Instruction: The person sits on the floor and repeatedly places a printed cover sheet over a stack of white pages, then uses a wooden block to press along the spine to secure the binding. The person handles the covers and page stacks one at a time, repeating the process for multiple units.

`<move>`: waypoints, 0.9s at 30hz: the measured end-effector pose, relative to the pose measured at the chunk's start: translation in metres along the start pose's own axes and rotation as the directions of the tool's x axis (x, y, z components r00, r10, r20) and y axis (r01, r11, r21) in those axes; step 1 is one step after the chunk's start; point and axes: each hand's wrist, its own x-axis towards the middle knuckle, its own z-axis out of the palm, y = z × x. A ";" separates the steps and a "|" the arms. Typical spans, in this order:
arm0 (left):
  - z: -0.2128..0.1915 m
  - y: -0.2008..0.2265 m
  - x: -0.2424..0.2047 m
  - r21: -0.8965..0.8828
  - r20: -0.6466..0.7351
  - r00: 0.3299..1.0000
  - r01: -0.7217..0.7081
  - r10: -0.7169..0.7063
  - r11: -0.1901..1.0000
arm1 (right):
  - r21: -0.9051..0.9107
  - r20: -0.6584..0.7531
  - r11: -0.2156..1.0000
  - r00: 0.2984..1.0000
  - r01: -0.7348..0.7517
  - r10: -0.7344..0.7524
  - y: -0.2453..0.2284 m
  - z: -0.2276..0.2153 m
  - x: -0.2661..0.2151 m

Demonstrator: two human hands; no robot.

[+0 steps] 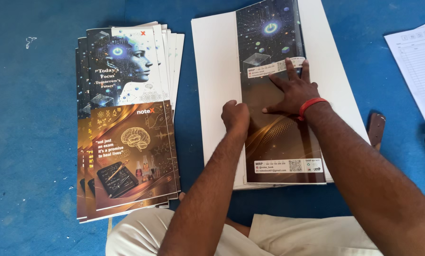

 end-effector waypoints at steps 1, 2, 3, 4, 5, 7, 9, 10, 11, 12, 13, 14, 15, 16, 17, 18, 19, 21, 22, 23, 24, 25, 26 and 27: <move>-0.005 0.006 -0.003 0.000 0.003 1.000 0.028 -0.028 1.000 | -0.002 0.000 1.000 1.000 0.000 0.000 0.000 0.001 0.000; -0.009 0.012 -0.006 -0.001 0.006 0.998 0.057 -0.057 0.998 | -0.004 -0.001 1.000 1.000 0.000 0.000 -0.001 0.001 0.001; -0.013 0.018 -0.009 -0.003 0.010 0.996 0.084 -0.084 0.996 | -0.008 -0.003 1.000 1.000 -0.001 0.001 -0.001 0.001 0.001; -0.016 0.022 -0.011 -0.020 0.008 0.997 0.078 -0.078 0.997 | -0.002 -0.006 1.000 1.000 0.002 -0.002 -0.001 0.001 0.001; -0.018 0.025 -0.014 -0.038 0.007 0.997 0.073 -0.073 0.997 | 0.003 -0.010 1.000 1.000 0.004 -0.004 -0.002 0.001 0.000; -0.021 0.029 -0.016 -0.047 0.011 0.998 0.070 -0.069 0.996 | 0.011 -0.011 1.000 1.000 0.001 -0.001 -0.004 0.001 -0.001; -0.023 0.030 -0.016 -0.030 0.019 0.997 0.074 -0.074 0.997 | 0.015 -0.003 1.000 1.000 -0.007 0.007 -0.005 0.001 -0.001; -0.024 0.030 -0.015 -0.031 0.021 0.996 0.089 -0.088 0.996 | 0.010 -0.006 1.000 1.000 -0.005 0.005 -0.006 0.001 0.000; -0.023 0.030 -0.013 -0.032 0.024 0.994 0.104 -0.103 0.994 | 0.006 -0.009 1.000 1.000 -0.003 0.004 -0.006 0.001 0.000; -0.023 0.029 -0.011 -0.033 0.026 0.993 0.119 -0.118 0.992 | 0.002 -0.012 1.000 1.000 -0.002 0.002 -0.006 0.002 0.000; -0.023 0.026 -0.010 -0.069 0.030 0.993 0.113 -0.111 0.991 | 0.006 -0.012 1.000 1.000 -0.003 0.004 -0.006 0.003 0.000; -0.024 0.024 -0.008 -0.106 0.034 0.994 0.108 -0.105 0.988 | 0.011 -0.012 1.000 1.000 -0.005 0.005 -0.005 0.004 0.000; -0.024 0.023 -0.006 -0.143 0.038 0.995 0.101 -0.096 0.985 | 0.015 -0.014 1.000 1.000 -0.007 0.007 -0.005 0.004 0.001; -0.024 0.022 -0.004 -0.130 0.042 0.994 0.108 -0.104 0.986 | 0.010 -0.018 1.000 1.000 -0.006 0.007 -0.005 0.004 0.001; -0.025 0.021 -0.002 -0.117 0.045 0.993 0.116 -0.111 0.986 | 0.005 -0.022 1.000 1.000 -0.006 0.006 -0.005 0.005 0.002; -0.027 0.021 -0.001 -0.104 0.048 0.992 0.123 -0.119 0.987 | 0.000 -0.025 1.000 1.000 -0.005 0.005 -0.006 0.006 0.002; -0.027 0.021 -0.001 -0.102 0.043 0.992 0.119 -0.115 0.988 | 0.005 -0.028 1.000 1.000 -0.004 0.004 -0.006 0.006 0.002; -0.028 0.019 -0.001 -0.096 0.035 0.994 0.111 -0.108 0.989 | 0.015 -0.032 1.000 0.999 -0.002 0.002 -0.007 0.008 0.001; -0.027 0.018 0.000 -0.101 0.046 0.993 0.109 -0.104 0.989 | 0.021 -0.026 1.000 1.000 -0.005 0.006 -0.007 0.008 0.002; -0.027 0.017 0.002 -0.105 0.056 0.993 0.108 -0.102 0.989 | 0.026 -0.018 1.000 1.000 -0.008 0.009 -0.007 0.008 0.002; -0.027 0.015 0.004 -0.109 0.065 0.993 0.107 -0.100 0.988 | 0.032 -0.010 0.999 1.000 -0.011 0.011 -0.007 0.008 0.003; -0.026 0.013 0.006 -0.086 0.051 0.995 0.087 -0.083 0.993 | 0.020 -0.010 1.000 1.000 -0.011 0.011 -0.008 0.008 0.003; -0.024 0.012 0.007 -0.062 0.037 0.997 0.067 -0.065 0.996 | 0.009 -0.010 1.000 1.000 -0.011 0.011 -0.008 0.007 0.004; -0.022 0.010 0.008 -0.037 0.024 0.999 0.048 -0.047 0.998 | -0.002 -0.010 1.000 1.000 -0.011 0.011 -0.008 0.007 0.004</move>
